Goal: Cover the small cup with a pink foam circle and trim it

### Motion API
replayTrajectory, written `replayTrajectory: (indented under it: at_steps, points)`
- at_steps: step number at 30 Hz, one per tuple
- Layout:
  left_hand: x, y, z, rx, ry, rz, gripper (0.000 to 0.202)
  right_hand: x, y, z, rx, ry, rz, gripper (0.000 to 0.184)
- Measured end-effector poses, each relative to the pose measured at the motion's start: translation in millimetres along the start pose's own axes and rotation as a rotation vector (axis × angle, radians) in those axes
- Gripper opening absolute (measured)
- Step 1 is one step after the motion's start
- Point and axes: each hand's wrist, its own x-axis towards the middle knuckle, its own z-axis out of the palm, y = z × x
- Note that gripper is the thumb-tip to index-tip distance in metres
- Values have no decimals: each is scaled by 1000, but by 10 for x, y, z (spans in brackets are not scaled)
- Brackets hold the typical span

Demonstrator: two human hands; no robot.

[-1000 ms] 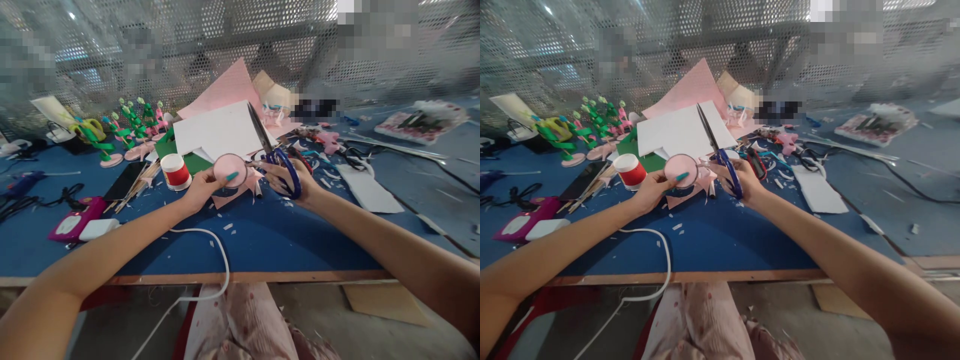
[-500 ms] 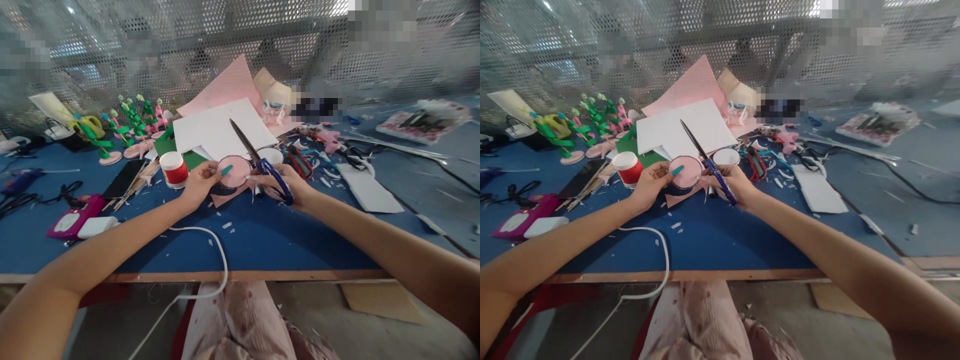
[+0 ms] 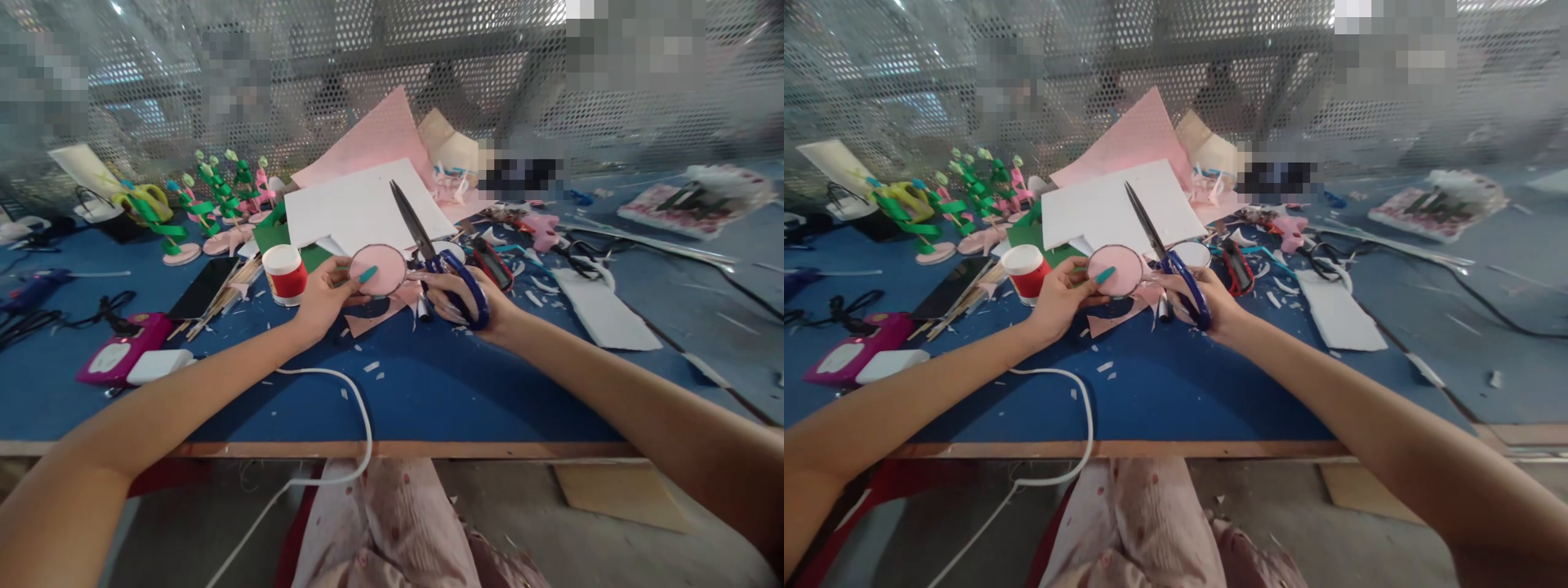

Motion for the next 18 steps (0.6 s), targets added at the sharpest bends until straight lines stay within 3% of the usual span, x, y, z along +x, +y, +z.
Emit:
replayTrajectory:
  at_steps: [7, 12, 18]
  points:
    - [-3, -9, -9, 19, -15, 13, 34, -41, -39, 32, -13, 10, 3, 28]
    - [-3, -2, -16, 27, 15, 3, 33, -44, -53, 6, -12, -51, -22, 33]
    - [0, 18, 1, -16, 41, 63, 26, -27, -123, -123, -345, -43, -122, 51]
